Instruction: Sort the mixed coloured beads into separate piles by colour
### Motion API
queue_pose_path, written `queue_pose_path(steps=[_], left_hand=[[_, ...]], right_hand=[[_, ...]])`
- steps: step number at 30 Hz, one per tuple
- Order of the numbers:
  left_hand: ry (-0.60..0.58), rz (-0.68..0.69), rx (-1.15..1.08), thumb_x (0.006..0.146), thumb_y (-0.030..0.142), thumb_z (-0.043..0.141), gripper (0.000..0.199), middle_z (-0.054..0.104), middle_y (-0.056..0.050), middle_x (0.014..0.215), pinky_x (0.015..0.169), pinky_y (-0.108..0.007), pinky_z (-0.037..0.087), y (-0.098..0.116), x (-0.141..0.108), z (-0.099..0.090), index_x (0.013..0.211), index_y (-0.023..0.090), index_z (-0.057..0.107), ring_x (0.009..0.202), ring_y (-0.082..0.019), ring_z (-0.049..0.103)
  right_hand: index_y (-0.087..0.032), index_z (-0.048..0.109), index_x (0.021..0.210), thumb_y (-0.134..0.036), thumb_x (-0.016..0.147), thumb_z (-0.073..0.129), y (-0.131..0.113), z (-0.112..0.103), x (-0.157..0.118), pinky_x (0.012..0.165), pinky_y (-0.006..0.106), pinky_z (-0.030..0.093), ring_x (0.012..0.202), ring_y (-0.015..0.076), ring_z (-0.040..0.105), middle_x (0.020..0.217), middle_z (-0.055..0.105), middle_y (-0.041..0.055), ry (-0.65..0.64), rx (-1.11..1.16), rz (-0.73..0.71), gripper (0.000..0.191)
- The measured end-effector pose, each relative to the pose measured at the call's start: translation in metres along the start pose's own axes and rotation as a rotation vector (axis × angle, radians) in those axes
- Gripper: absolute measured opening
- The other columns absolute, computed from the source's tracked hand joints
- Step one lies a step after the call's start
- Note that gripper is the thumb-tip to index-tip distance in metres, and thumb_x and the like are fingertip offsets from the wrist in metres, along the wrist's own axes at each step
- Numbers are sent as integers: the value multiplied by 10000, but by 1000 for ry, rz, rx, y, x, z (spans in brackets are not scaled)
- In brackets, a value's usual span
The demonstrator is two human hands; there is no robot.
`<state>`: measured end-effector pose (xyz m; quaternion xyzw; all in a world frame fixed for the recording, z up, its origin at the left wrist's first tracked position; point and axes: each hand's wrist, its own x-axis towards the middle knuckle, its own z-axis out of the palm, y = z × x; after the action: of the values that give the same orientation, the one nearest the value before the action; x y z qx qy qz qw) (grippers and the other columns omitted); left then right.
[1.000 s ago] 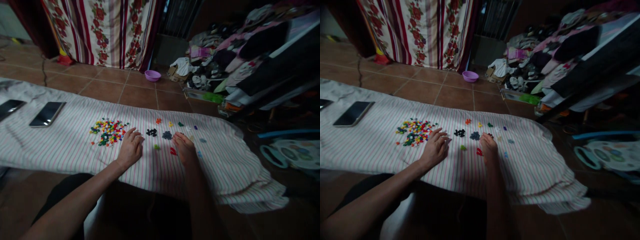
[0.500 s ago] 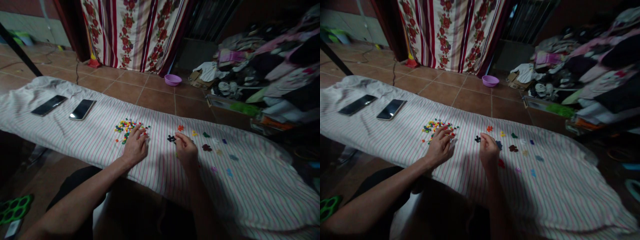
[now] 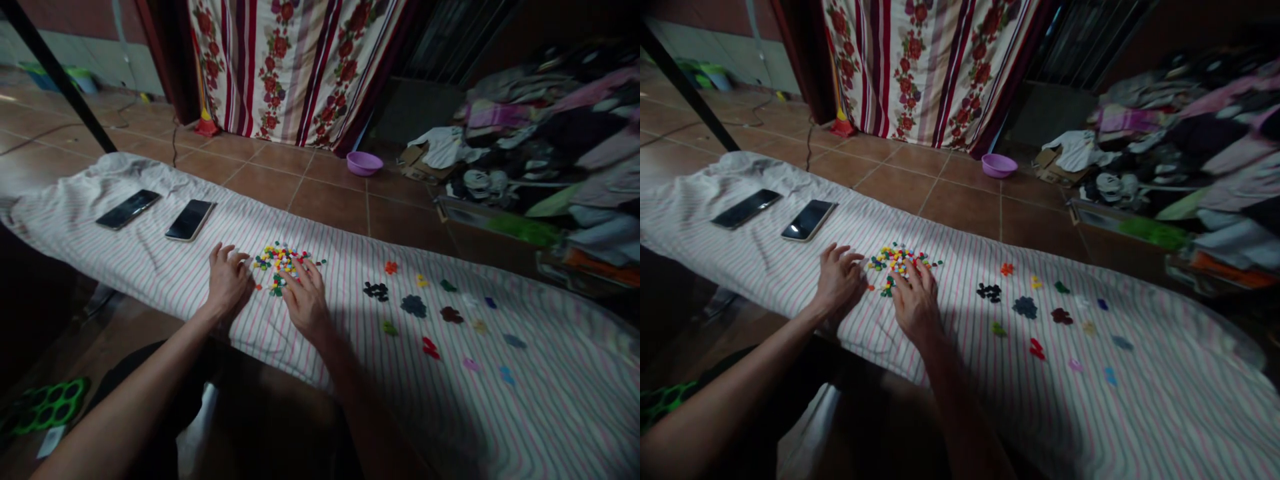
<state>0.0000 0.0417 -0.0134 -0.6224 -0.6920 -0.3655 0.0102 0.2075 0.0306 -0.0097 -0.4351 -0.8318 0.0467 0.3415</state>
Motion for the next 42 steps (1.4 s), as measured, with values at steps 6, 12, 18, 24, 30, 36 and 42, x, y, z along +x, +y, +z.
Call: queue_pose_path(steps=[6, 12, 18, 24, 30, 36, 42], left_hand=[[-19, 129, -10, 838, 176, 456, 297, 564, -114, 1150, 1149, -607, 313, -1, 3, 9, 958, 237, 721, 1298, -292, 414], [-31, 174, -6, 820, 145, 448, 298, 601, -108, 1077, 1171, -604, 276, 3, 4, 15, 964, 218, 699, 1237, -268, 474], [-49, 227, 30, 836, 155, 457, 294, 627, -94, 1025, 1164, -600, 287, 6, 8, 17, 1003, 228, 687, 1183, -252, 515], [-59, 290, 61, 830, 144, 473, 268, 626, -91, 1040, 1160, -585, 311, 7, 13, 17, 950, 230, 696, 1188, -246, 521], [-45, 278, 28, 819, 137, 487, 224, 634, -102, 1033, 1151, -581, 335, 6, 16, 18, 889, 213, 686, 1160, -254, 547], [-46, 280, -32, 813, 117, 494, 181, 648, -58, 907, 1150, -555, 341, 6, 18, 19, 840, 223, 638, 1008, -217, 600], [-31, 291, -15, 812, 128, 519, 135, 653, -67, 896, 1129, -544, 374, 5, 17, 18, 808, 218, 620, 1001, -229, 593]], right_hand=[[-250, 655, 1236, -269, 943, 505, -10, 11, 3, 1108, 582, 317, 1425, 343, 253, 1520, 408, 82, -60, 1, -12, 330], [-236, 680, 1180, -266, 945, 501, -8, 14, 1, 1109, 572, 326, 1425, 331, 252, 1510, 413, 87, -27, 11, -24, 296], [-195, 694, 1157, -275, 949, 492, -9, 13, 1, 1105, 557, 330, 1411, 341, 271, 1500, 412, 133, -48, -3, -17, 301], [-212, 697, 1132, -284, 943, 504, -9, 12, 0, 1090, 559, 348, 1398, 335, 289, 1494, 420, 124, -47, 15, -25, 280], [-211, 708, 1108, -288, 945, 504, -6, 16, -1, 1095, 537, 358, 1392, 319, 312, 1471, 453, 117, -15, 33, -17, 272], [-223, 711, 1099, -276, 938, 513, -6, 15, 0, 1094, 535, 369, 1387, 308, 331, 1453, 480, 101, 16, 53, -18, 261], [-207, 718, 1072, -269, 948, 492, -7, 12, 2, 1090, 509, 389, 1375, 291, 357, 1399, 526, 116, 36, 51, -23, 264]])
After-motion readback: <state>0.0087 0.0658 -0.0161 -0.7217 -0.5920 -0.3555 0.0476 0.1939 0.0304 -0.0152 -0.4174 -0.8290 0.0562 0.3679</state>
